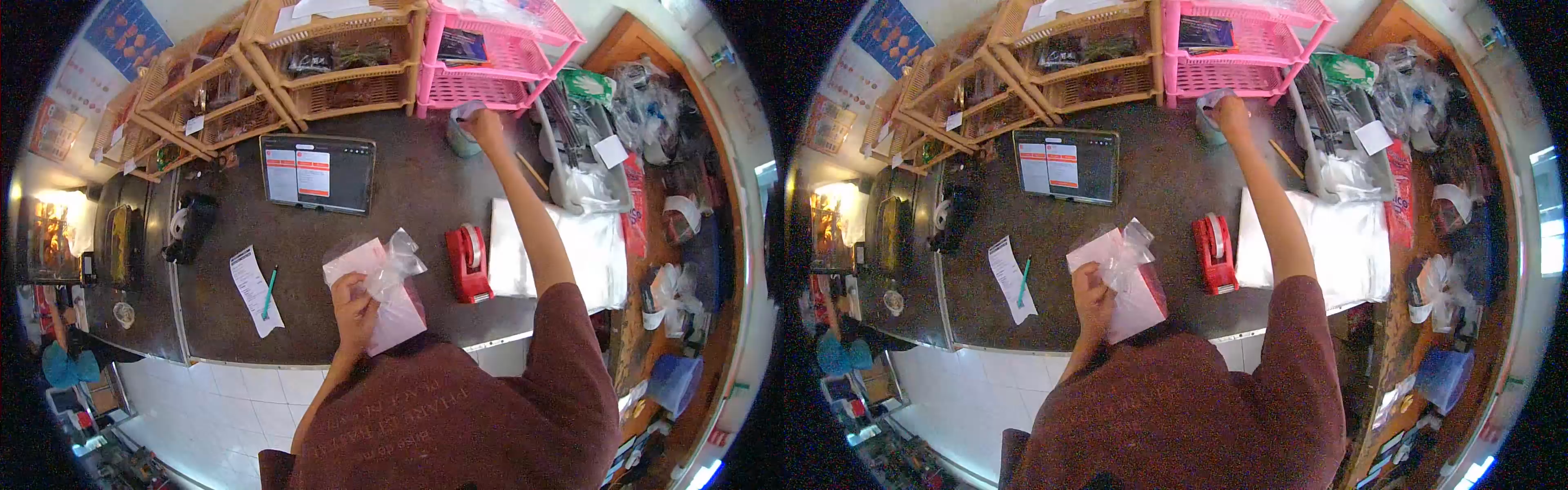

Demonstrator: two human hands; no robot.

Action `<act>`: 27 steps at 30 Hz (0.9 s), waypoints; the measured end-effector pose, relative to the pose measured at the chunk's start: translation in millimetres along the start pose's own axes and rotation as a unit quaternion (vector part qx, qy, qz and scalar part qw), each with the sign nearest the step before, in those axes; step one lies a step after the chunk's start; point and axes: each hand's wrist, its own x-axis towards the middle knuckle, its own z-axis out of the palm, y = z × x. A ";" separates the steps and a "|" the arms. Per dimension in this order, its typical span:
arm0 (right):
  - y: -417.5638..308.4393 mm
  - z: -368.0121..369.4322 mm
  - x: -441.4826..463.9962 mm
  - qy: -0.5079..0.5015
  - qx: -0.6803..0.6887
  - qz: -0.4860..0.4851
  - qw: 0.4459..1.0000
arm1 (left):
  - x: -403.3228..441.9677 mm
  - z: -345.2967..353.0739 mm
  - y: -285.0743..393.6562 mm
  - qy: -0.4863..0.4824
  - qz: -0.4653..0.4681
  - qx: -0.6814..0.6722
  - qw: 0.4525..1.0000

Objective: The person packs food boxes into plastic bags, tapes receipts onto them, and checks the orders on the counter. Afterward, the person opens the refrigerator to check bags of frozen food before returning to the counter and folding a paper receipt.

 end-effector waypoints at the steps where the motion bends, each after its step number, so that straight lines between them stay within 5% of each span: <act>1: -0.7 5.1 -0.5 0.022 -0.001 0.009 1.000 | -0.4 -0.7 0.2 -0.003 -0.002 -0.007 1.000; 7: 19.7 27.4 8.5 0.004 0.008 0.006 1.000 | -4.0 1.3 -8.8 -0.009 0.003 0.006 1.000; 10: 20.4 27.2 6.1 0.014 -0.114 -0.126 0.985 | -5.0 0.2 -10.2 0.001 0.019 0.019 1.000; 16: -3.6 -1.3 5.2 -0.113 -0.264 -0.126 0.950 | -3.7 -0.3 -7.8 0.010 0.010 -0.018 1.000; 20: -2.5 -2.9 7.9 -0.046 -0.305 -0.123 0.943 | -4.1 -2.5 -7.6 0.001 0.012 -0.005 1.000; 23: 3.5 -2.5 20.9 0.024 -0.217 -0.135 0.966 | -6.4 -1.2 -11.5 0.001 0.014 0.011 1.000; 27: -12.8 -38.4 6.6 0.113 0.060 -0.132 0.983 | -4.4 -5.3 -7.2 -0.016 0.011 -0.009 1.000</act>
